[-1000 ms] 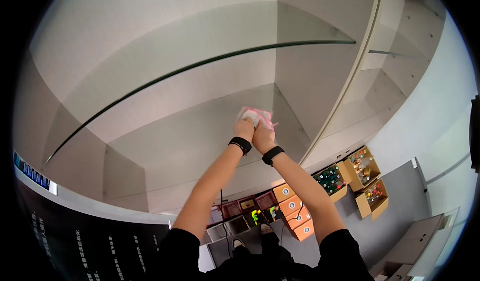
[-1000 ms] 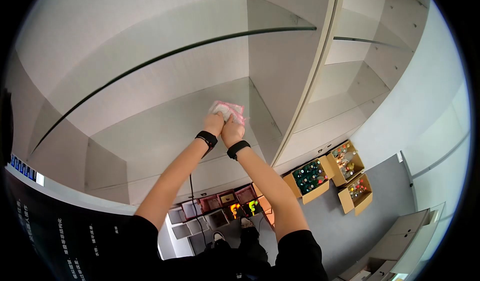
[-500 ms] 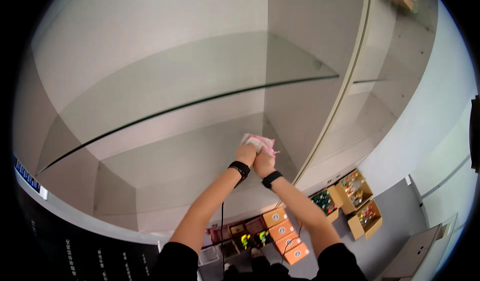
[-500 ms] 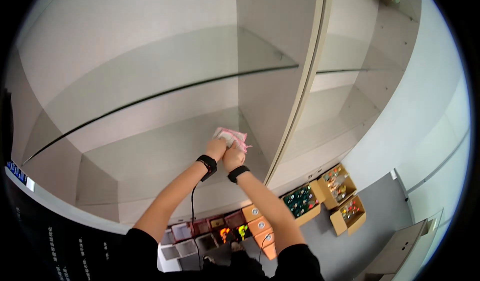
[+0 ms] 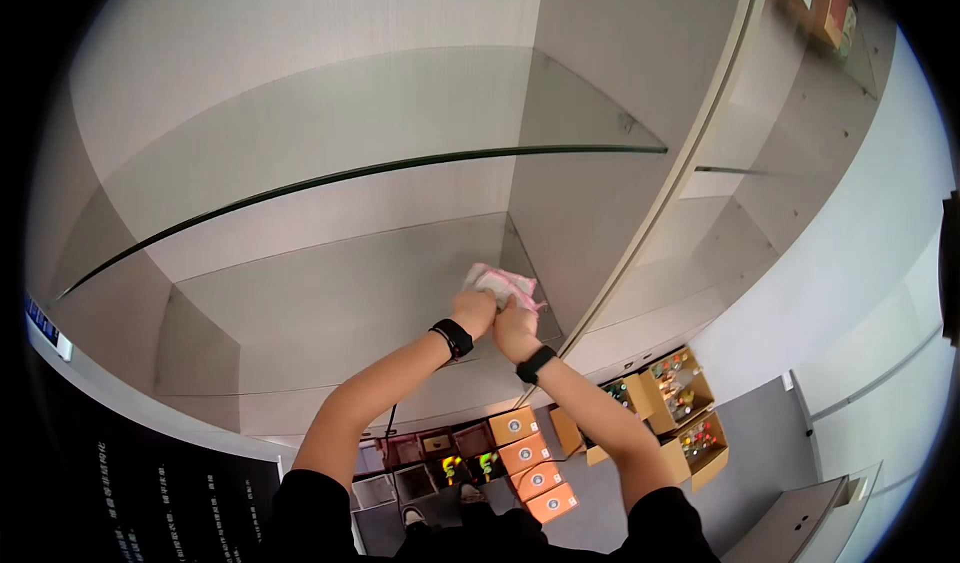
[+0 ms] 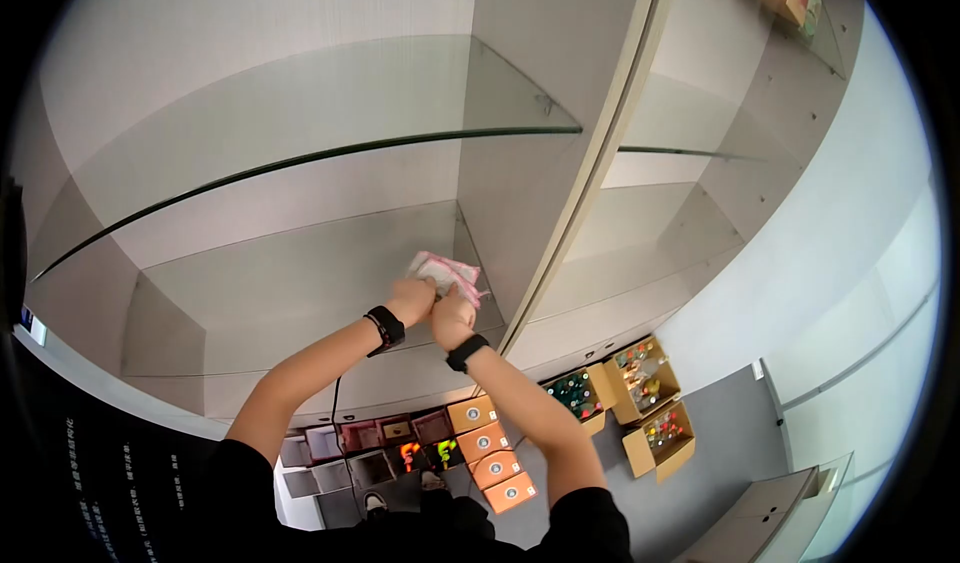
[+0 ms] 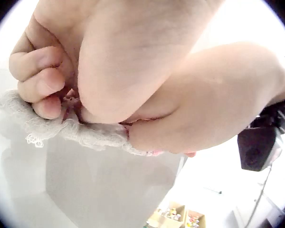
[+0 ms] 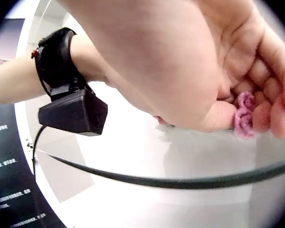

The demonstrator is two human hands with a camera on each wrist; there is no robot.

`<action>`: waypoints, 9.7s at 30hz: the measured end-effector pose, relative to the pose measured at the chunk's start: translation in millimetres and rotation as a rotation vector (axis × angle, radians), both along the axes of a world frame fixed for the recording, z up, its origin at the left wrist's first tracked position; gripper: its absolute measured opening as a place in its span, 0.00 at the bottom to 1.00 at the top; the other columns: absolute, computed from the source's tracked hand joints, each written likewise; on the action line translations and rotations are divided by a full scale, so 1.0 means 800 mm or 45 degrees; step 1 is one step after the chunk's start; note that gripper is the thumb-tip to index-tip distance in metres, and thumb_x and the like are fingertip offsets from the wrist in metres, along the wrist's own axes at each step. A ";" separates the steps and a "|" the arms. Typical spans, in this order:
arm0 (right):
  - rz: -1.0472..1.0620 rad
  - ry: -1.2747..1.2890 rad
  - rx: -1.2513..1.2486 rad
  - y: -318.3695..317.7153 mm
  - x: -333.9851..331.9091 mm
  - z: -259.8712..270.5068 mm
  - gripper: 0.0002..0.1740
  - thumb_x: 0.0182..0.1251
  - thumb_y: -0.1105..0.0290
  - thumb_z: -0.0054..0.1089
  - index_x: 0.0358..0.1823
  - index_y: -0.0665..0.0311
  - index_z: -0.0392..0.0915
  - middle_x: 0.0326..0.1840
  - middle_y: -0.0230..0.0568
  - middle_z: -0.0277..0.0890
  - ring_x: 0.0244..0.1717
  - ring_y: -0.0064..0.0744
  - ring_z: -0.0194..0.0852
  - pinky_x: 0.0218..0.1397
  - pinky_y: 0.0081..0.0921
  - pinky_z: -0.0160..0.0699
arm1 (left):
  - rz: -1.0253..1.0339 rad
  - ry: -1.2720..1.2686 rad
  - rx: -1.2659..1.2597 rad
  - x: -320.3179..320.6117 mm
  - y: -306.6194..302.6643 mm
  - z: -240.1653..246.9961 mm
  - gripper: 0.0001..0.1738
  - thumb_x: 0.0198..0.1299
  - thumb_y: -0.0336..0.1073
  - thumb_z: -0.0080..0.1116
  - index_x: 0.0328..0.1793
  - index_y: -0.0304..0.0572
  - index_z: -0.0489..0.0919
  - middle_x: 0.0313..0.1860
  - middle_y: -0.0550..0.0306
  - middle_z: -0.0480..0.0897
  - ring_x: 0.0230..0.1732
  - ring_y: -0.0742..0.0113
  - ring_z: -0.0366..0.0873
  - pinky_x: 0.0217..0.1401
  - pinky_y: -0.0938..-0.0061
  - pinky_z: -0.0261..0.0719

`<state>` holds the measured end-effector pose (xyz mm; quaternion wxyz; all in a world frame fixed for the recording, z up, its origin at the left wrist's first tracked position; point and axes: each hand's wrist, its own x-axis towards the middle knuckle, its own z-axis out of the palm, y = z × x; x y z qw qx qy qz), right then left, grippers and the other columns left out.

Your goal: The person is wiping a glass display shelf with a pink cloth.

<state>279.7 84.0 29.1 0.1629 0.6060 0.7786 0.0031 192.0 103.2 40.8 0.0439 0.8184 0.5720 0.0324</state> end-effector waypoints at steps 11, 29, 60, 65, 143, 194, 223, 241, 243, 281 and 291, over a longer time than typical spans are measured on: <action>-0.519 0.257 0.055 0.119 -0.007 -0.003 0.38 0.42 0.63 0.45 0.55 0.62 0.38 0.27 0.37 0.70 0.13 0.25 0.65 0.06 0.22 0.55 | 0.336 -0.213 0.032 0.022 0.108 -0.008 0.11 0.43 0.34 0.42 0.32 0.35 0.65 0.25 0.48 0.73 0.29 0.57 0.71 0.26 0.71 0.69; -0.404 -0.014 0.326 0.017 0.007 0.002 0.22 0.42 0.69 0.44 0.44 0.60 0.62 0.48 0.46 0.57 0.14 0.26 0.67 0.03 0.19 0.58 | -0.052 -0.197 0.255 0.031 0.037 -0.017 0.07 0.41 0.34 0.42 0.27 0.39 0.67 0.23 0.49 0.73 0.27 0.57 0.71 0.26 0.66 0.68; -0.712 1.217 0.492 -0.591 0.363 -0.029 0.18 0.41 0.72 0.43 0.39 0.61 0.65 0.21 0.45 0.68 0.21 0.42 0.66 0.24 0.31 0.66 | -0.898 -0.549 -0.232 0.331 -0.470 -0.022 0.05 0.41 0.34 0.43 0.23 0.41 0.63 0.08 0.50 0.67 0.13 0.55 0.67 0.13 0.67 0.62; -0.630 1.288 0.501 -0.584 0.460 -0.002 0.18 0.41 0.71 0.43 0.39 0.59 0.65 0.20 0.45 0.67 0.19 0.41 0.66 0.23 0.31 0.66 | -0.806 -0.524 -0.250 0.398 -0.491 -0.015 0.05 0.42 0.34 0.43 0.24 0.42 0.62 0.10 0.50 0.68 0.13 0.55 0.67 0.13 0.66 0.62; 0.687 0.532 0.226 0.227 0.271 0.436 0.14 0.48 0.63 0.39 0.16 0.66 0.64 0.10 0.35 0.61 0.11 0.24 0.57 0.15 0.16 0.60 | 0.749 0.534 0.112 0.267 0.185 0.412 0.18 0.40 0.42 0.41 0.39 0.46 0.70 0.39 0.50 0.70 0.40 0.58 0.67 0.41 0.71 0.64; 0.678 0.366 -0.158 0.160 0.354 0.434 0.07 0.43 0.70 0.38 0.18 0.64 0.66 0.15 0.31 0.66 0.14 0.20 0.63 0.18 0.15 0.62 | 0.516 0.703 -0.224 0.365 0.082 0.453 0.11 0.32 0.40 0.50 0.22 0.43 0.73 0.18 0.56 0.72 0.18 0.67 0.68 0.22 0.78 0.65; 0.403 0.155 -0.095 0.161 0.403 0.446 0.05 0.39 0.72 0.41 0.11 0.61 0.65 0.11 0.33 0.62 0.12 0.24 0.56 0.16 0.22 0.57 | 0.396 0.515 -0.076 0.410 0.074 0.446 0.09 0.37 0.36 0.41 0.18 0.40 0.71 0.16 0.56 0.71 0.16 0.68 0.66 0.20 0.77 0.65; 0.398 0.247 0.202 0.271 0.391 0.429 0.07 0.38 0.72 0.38 0.15 0.65 0.67 0.12 0.38 0.65 0.13 0.27 0.60 0.17 0.23 0.60 | 0.419 0.151 0.131 0.381 0.206 0.408 0.14 0.41 0.37 0.43 0.30 0.34 0.71 0.23 0.50 0.73 0.18 0.67 0.71 0.24 0.75 0.69; 0.341 0.373 0.202 0.273 0.395 0.426 0.07 0.39 0.71 0.39 0.15 0.65 0.67 0.13 0.36 0.66 0.13 0.24 0.60 0.17 0.23 0.60 | 0.409 0.191 0.099 0.386 0.202 0.409 0.12 0.40 0.36 0.44 0.24 0.33 0.71 0.18 0.51 0.72 0.16 0.67 0.69 0.20 0.75 0.68; 0.365 0.314 0.260 0.178 0.473 0.457 0.07 0.26 0.70 0.48 0.15 0.62 0.70 0.15 0.42 0.67 0.17 0.34 0.63 0.23 0.23 0.63 | 0.314 0.503 0.135 0.474 0.114 0.451 0.11 0.30 0.40 0.49 0.18 0.40 0.72 0.14 0.55 0.72 0.15 0.68 0.67 0.19 0.79 0.65; 0.338 0.331 0.209 0.211 0.476 0.450 0.10 0.23 0.69 0.51 0.15 0.61 0.72 0.16 0.41 0.68 0.20 0.32 0.67 0.24 0.22 0.65 | 0.364 0.482 -0.036 0.477 0.156 0.445 0.09 0.30 0.38 0.49 0.16 0.40 0.72 0.14 0.56 0.71 0.16 0.68 0.66 0.19 0.78 0.64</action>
